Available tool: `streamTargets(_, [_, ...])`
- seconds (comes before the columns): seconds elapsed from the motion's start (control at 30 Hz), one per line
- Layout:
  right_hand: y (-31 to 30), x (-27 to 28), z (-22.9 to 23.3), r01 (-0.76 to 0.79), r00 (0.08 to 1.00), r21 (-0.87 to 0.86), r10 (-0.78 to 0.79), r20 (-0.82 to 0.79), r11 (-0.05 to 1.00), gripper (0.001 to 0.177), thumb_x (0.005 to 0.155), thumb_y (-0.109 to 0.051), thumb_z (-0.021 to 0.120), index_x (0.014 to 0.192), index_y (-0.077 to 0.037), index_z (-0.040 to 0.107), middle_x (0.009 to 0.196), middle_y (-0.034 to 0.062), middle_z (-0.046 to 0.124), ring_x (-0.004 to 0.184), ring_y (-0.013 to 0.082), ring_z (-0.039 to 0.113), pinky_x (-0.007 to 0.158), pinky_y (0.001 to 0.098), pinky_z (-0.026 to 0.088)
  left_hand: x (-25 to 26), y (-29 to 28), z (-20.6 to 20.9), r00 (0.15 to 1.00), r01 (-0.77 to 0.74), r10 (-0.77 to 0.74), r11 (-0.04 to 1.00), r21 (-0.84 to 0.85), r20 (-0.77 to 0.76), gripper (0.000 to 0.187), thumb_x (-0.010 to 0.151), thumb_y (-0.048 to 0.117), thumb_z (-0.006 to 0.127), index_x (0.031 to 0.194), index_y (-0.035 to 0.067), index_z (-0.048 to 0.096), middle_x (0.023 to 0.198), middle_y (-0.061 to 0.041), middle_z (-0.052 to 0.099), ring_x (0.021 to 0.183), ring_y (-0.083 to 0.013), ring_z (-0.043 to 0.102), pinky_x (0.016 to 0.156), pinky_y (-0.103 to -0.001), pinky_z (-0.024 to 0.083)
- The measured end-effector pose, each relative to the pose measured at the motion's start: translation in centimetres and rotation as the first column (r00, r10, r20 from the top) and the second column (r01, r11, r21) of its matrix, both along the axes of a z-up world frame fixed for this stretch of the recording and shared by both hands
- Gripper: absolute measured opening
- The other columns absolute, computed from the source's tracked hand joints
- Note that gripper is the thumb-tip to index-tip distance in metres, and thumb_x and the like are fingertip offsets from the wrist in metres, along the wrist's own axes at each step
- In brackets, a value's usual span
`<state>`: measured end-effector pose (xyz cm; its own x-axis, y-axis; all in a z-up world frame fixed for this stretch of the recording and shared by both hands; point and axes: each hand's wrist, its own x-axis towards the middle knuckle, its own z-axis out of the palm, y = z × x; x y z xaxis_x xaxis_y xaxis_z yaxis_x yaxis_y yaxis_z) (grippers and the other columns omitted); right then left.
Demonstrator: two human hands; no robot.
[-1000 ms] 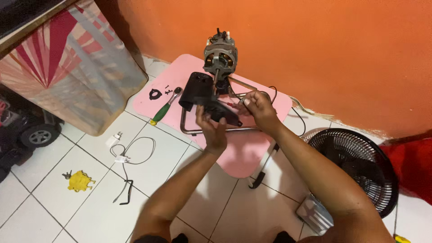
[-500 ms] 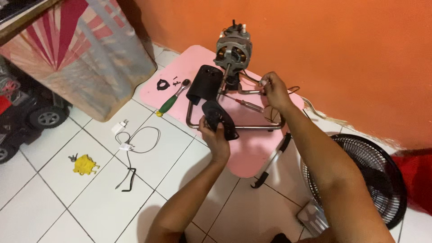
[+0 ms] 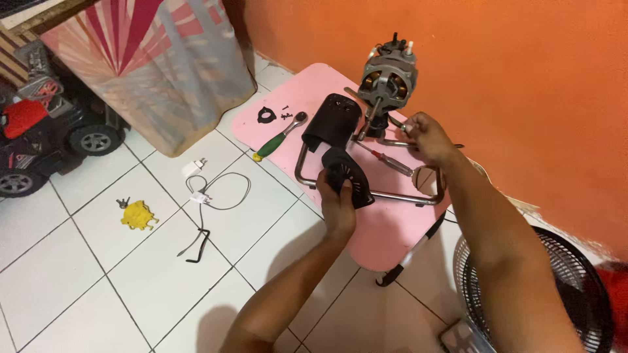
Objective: The person assembles a fan motor by attaching the fan blade, securing it with a screwdriver, and fitting the motor housing. They manipulate the motor and housing to align and fasten components.
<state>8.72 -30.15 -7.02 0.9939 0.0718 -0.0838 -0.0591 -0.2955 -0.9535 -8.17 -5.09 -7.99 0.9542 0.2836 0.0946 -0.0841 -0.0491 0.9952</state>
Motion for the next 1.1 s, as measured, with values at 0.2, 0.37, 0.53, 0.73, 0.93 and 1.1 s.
streamTargets(0.2, [0.0, -1.6, 2.4, -0.083, 0.994, 0.006, 0.083, -0.073, 0.997, 0.018, 0.109, -0.023, 0.053, 0.110, -0.006, 0.060, 0.091, 0.0043, 0.063, 0.073, 0.0120, 0.052, 0.064, 0.0295, 0.046, 0.9, 1.6, 1.7, 0.997, -0.015, 0.008, 0.996, 0.089, 0.078, 0.058, 0.101, 0.023, 0.054, 0.152, 0.008, 0.031, 0.137, -0.021, 0.060, 0.124, -0.0336, 0.062, 0.105, -0.040, 0.046])
streamTargets(0.37, [-1.1, -3.6, 2.1, -0.093, 0.990, 0.179, 0.110, -0.086, 0.979, 0.015, 0.105, -0.020, 0.057, 0.113, -0.008, 0.059, 0.099, 0.0018, 0.064, 0.087, 0.0095, 0.058, 0.078, 0.0262, 0.050, 2.8, 3.9, 2.0, 0.999, 0.036, -0.042, 0.984, 0.175, 0.035, 0.057, 0.098, 0.022, 0.055, 0.150, 0.015, 0.032, 0.133, -0.018, 0.064, 0.117, -0.0341, 0.066, 0.098, -0.041, 0.050])
streamTargets(0.53, [-1.1, -5.7, 1.5, -0.071, 0.990, 0.325, 0.106, -0.091, 0.943, 0.015, 0.102, -0.019, 0.057, 0.112, -0.007, 0.058, 0.105, 0.0016, 0.067, 0.097, 0.0088, 0.063, 0.087, 0.0248, 0.052, 5.5, 5.7, 1.3, 0.997, 0.080, -0.082, 0.954, 0.288, -0.006, 0.059, 0.098, 0.022, 0.057, 0.151, 0.015, 0.033, 0.129, -0.019, 0.067, 0.115, -0.0365, 0.069, 0.097, -0.042, 0.053])
streamTargets(0.73, [0.0, -8.7, 0.5, -0.057, 0.994, 0.227, 0.078, -0.083, 0.972, 0.019, 0.104, -0.019, 0.055, 0.119, -0.009, 0.062, 0.106, 0.0042, 0.067, 0.086, 0.0100, 0.059, 0.075, 0.0252, 0.049, 8.9, 7.4, 0.4, 0.978, 0.085, -0.152, 0.916, 0.392, 0.144, 0.058, 0.097, 0.020, 0.061, 0.149, 0.012, 0.037, 0.138, -0.022, 0.062, 0.124, -0.0380, 0.064, 0.103, -0.043, 0.049])
streamTargets(0.93, [1.5, -10.3, -0.3, 0.028, 0.999, 0.459, -0.009, -0.043, 0.888, 0.015, 0.104, -0.014, 0.054, 0.116, -0.005, 0.057, 0.111, 0.0064, 0.071, 0.090, 0.0096, 0.065, 0.076, 0.0238, 0.050, 9.2, 8.9, 0.3, 0.969, 0.245, -0.245, 0.937, 0.250, -0.034, 0.068, 0.094, 0.028, 0.056, 0.154, 0.010, 0.029, 0.125, -0.019, 0.069, 0.109, -0.0308, 0.069, 0.097, -0.038, 0.051])
streamTargets(1.1, [3.1, -11.1, 0.9, 0.079, 0.979, 0.228, -0.118, 0.165, 0.971, 0.012, 0.107, -0.013, 0.051, 0.114, -0.004, 0.052, 0.108, 0.0072, 0.068, 0.099, 0.0102, 0.068, 0.088, 0.0283, 0.055, 8.4, 8.5, 1.4, 0.813, 0.303, -0.182, 0.944, -0.134, 0.554, 0.075, 0.095, 0.025, 0.060, 0.157, 0.008, 0.021, 0.146, -0.016, 0.048, 0.135, -0.0262, 0.049, 0.116, -0.039, 0.037])
